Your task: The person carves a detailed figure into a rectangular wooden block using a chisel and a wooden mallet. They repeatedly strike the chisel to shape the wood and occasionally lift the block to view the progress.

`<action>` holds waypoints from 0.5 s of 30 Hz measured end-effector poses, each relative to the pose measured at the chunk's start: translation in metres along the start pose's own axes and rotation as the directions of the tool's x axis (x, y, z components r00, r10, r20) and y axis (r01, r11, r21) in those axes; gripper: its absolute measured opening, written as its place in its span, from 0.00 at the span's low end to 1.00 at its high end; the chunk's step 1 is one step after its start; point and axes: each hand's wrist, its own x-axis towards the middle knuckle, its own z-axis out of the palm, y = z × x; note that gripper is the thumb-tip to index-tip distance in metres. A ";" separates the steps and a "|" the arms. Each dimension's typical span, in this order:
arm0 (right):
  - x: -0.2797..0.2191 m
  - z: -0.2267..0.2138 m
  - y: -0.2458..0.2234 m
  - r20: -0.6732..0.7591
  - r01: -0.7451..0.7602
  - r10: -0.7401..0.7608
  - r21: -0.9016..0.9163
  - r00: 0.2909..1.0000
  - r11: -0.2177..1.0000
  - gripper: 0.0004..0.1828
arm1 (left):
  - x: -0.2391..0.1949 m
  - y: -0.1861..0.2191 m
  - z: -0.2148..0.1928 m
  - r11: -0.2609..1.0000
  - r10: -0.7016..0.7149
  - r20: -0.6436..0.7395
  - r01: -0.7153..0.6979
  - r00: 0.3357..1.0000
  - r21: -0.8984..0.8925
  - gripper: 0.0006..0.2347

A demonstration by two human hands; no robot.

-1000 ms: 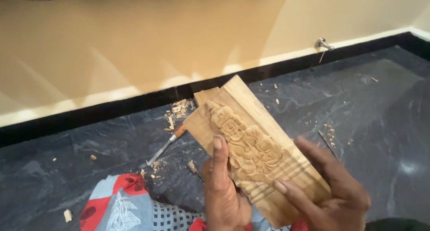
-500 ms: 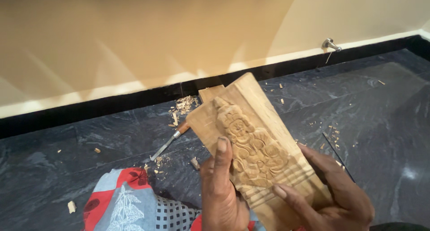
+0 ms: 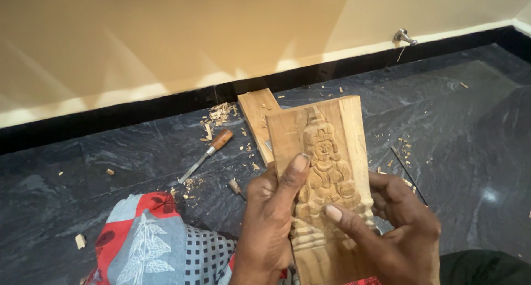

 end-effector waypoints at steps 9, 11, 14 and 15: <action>-0.002 -0.003 0.001 0.007 0.104 -0.104 -0.050 0.995 0.993 0.25 | 0.001 0.005 -0.002 0.999 -0.035 -0.027 0.035 0.999 0.015 0.19; -0.003 -0.004 0.000 0.025 0.158 -0.156 -0.138 0.987 0.978 0.27 | 0.001 0.006 -0.003 0.999 -0.048 -0.028 0.047 0.998 -0.011 0.19; -0.003 -0.004 -0.003 -0.030 0.184 -0.187 -0.080 0.982 0.980 0.24 | 0.000 0.008 -0.003 0.998 -0.055 -0.017 0.054 0.998 -0.040 0.19; -0.004 -0.003 -0.004 -0.026 0.184 -0.187 -0.080 0.982 0.980 0.24 | -0.001 0.009 -0.004 0.998 -0.047 -0.014 0.047 0.999 -0.033 0.19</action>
